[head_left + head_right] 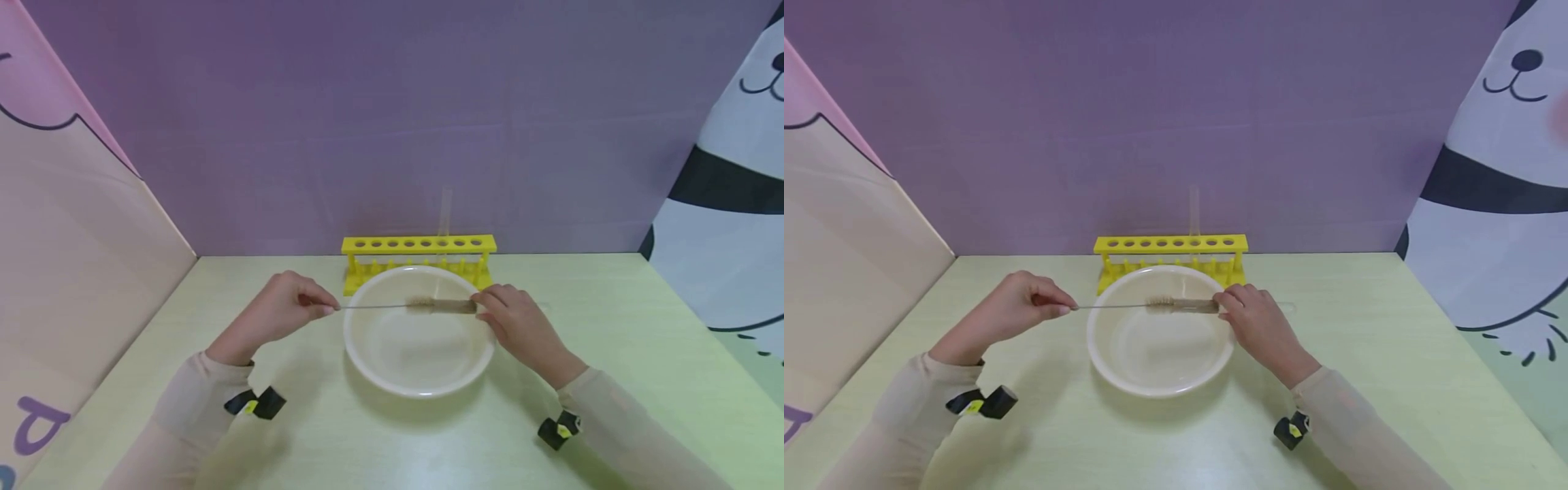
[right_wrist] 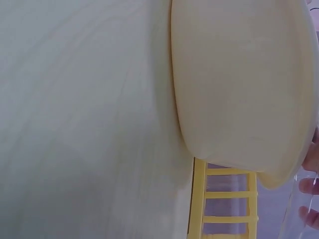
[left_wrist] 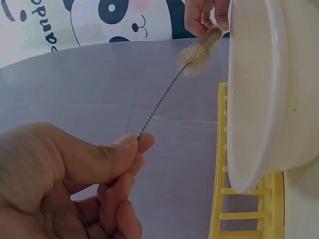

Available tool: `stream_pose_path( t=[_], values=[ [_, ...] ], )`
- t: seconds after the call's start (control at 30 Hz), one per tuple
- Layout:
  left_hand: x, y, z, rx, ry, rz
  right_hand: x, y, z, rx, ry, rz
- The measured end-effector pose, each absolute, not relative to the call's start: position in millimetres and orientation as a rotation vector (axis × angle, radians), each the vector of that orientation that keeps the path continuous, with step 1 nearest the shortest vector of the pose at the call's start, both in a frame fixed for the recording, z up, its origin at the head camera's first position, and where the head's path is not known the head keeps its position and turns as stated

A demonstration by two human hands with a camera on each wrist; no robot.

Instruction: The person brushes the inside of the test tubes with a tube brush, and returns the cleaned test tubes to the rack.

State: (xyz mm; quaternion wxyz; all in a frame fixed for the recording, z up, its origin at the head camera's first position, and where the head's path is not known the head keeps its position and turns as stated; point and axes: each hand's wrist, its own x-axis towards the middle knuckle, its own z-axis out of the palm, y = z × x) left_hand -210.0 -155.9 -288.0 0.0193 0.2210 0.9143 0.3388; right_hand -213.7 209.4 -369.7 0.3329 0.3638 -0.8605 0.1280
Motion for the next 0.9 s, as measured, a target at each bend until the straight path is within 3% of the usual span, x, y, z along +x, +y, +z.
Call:
stream_pose_path(
  t=[0.9],
  values=[
    [-225,-140,-297,0.468,2.61,1.179,-213,204,-370,0.927,-2.199,0.176]
  ],
)
